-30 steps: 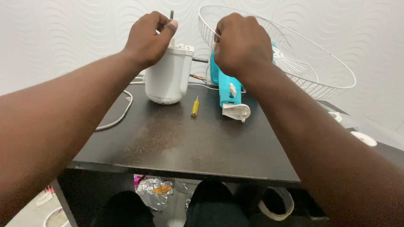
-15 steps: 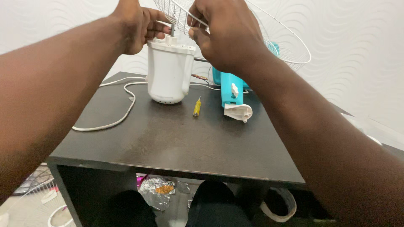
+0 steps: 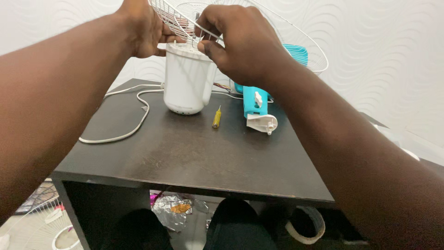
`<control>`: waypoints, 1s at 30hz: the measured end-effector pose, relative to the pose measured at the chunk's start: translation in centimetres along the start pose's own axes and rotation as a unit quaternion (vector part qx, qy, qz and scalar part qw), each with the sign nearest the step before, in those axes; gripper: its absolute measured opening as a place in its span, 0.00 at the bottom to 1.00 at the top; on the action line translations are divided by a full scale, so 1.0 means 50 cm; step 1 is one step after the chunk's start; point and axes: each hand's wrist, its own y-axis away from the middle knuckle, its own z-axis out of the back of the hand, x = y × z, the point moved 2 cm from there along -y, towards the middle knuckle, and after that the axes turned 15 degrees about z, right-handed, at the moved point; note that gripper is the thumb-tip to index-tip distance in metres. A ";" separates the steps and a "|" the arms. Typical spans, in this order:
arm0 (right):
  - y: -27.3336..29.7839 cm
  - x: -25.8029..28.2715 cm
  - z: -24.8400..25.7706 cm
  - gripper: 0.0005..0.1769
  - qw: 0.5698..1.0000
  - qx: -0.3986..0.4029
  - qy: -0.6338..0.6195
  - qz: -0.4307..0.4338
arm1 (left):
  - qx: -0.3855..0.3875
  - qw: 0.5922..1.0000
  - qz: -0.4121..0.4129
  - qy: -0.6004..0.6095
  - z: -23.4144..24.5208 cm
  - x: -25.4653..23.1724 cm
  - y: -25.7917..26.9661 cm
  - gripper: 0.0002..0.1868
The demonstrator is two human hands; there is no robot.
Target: The person assembles an electric fan by hand on a dark table. They attach the motor housing to the fan blade, then fit the front wire cage and secure it with a plastic nut.
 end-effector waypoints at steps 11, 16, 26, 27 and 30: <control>0.063 -0.124 0.048 0.24 0.970 -0.107 -0.071 -0.206 | -0.041 0.998 -0.001 0.048 0.000 0.005 0.022 0.50; 0.145 -0.171 0.090 0.22 0.853 -0.025 0.121 -0.507 | -0.024 0.993 0.000 0.114 0.016 0.012 0.005 0.53; 0.244 -0.226 0.056 0.37 0.571 -0.315 -0.417 -0.633 | -0.011 0.984 0.006 0.176 0.039 0.025 -0.024 0.59; 0.247 -0.227 0.051 0.37 0.543 -0.341 -0.457 -0.616 | -0.002 0.983 0.012 0.182 0.043 0.023 -0.022 0.60; 0.250 -0.220 0.027 0.38 0.487 -0.391 -0.546 -0.559 | 0.066 0.976 0.037 0.204 0.047 0.015 -0.024 0.62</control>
